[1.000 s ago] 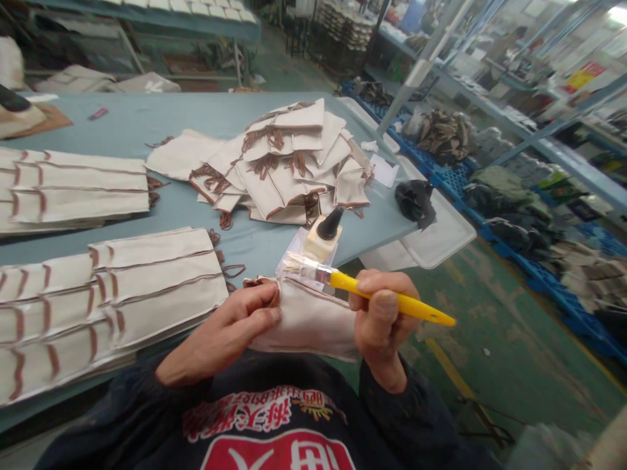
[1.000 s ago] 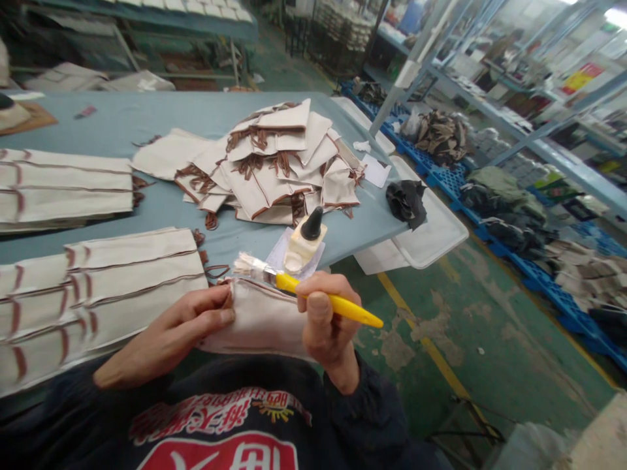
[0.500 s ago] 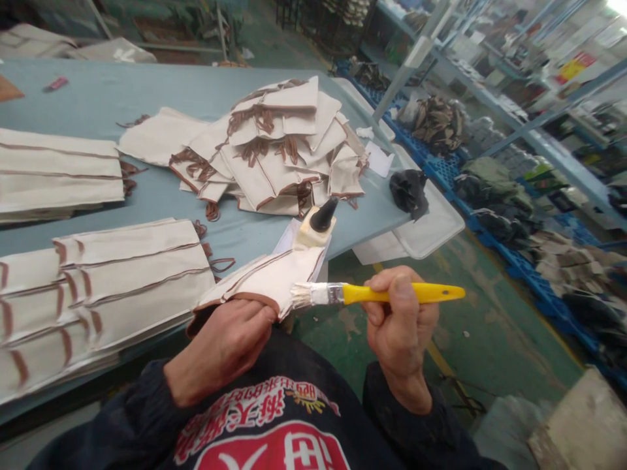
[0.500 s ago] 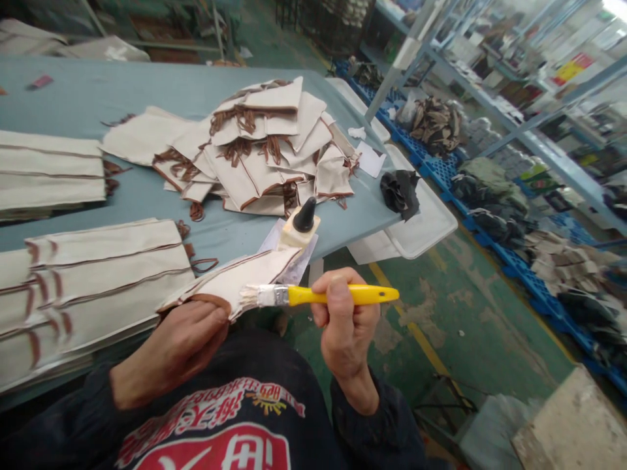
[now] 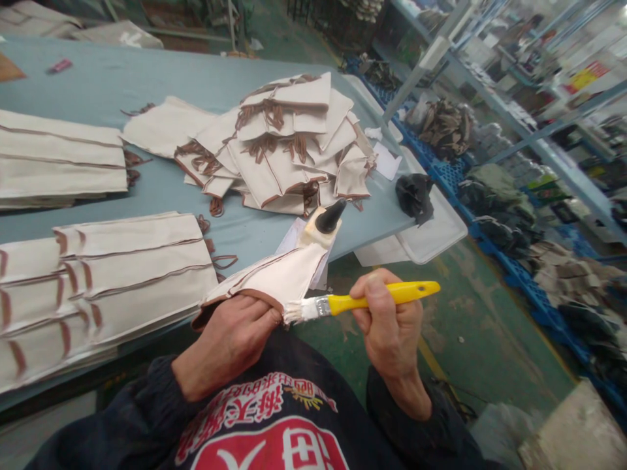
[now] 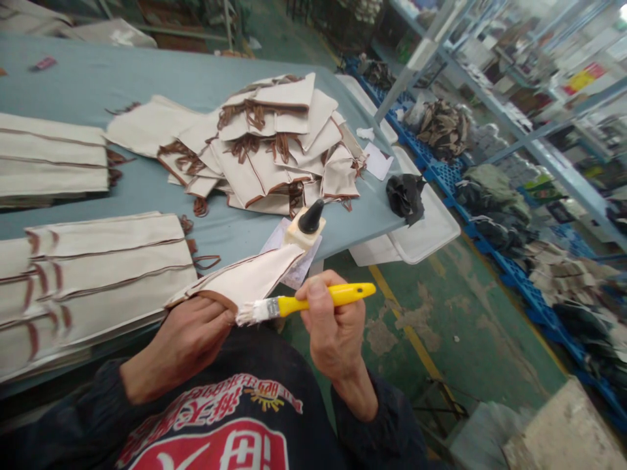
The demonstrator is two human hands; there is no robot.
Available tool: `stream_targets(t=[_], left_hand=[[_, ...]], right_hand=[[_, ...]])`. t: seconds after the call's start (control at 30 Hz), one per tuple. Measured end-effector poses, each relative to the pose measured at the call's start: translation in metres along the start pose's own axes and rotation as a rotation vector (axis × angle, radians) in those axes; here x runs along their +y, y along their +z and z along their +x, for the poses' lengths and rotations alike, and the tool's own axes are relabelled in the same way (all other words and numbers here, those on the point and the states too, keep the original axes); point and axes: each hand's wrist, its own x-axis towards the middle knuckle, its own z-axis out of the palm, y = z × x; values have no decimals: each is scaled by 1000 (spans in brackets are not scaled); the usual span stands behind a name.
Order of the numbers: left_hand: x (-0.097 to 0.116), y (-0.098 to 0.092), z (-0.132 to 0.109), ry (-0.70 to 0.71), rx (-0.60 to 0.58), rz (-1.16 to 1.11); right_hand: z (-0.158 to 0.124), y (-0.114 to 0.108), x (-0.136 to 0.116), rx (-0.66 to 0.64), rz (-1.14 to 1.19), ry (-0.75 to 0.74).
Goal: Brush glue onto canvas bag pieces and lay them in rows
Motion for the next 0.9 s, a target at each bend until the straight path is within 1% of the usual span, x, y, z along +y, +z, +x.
stream_targets(t=[0.1, 0.23, 0.27, 0.4, 0.47, 0.6, 0.77, 0.83, 0.9], left_hand=[[-3, 5, -4, -9, 12, -5], [-5, 6, -5, -8, -17, -1], [-5, 6, -4, -7, -21, 5], [-6, 4, 0, -7, -19, 31], [-6, 3, 2, -7, -28, 35], [-4, -1, 6, -5, -85, 22], [-3, 0, 5, -19, -108, -60], [-3, 0, 5, -60, -103, -138], [-1, -1, 6, -154, -82, -265]], right_hand=[[1, 2, -2, -67, -9, 47], [1, 2, -1, -13, -4, 17], [1, 2, -1, -23, -3, 20], [-1, 3, -1, -119, -1, 74], [-1, 3, -2, -126, 10, 89], [4, -1, -2, -137, 22, 126], [13, -3, 6, -236, 66, 214], [18, -6, 12, -204, 93, 229], [22, -11, 19, -100, 124, 219]])
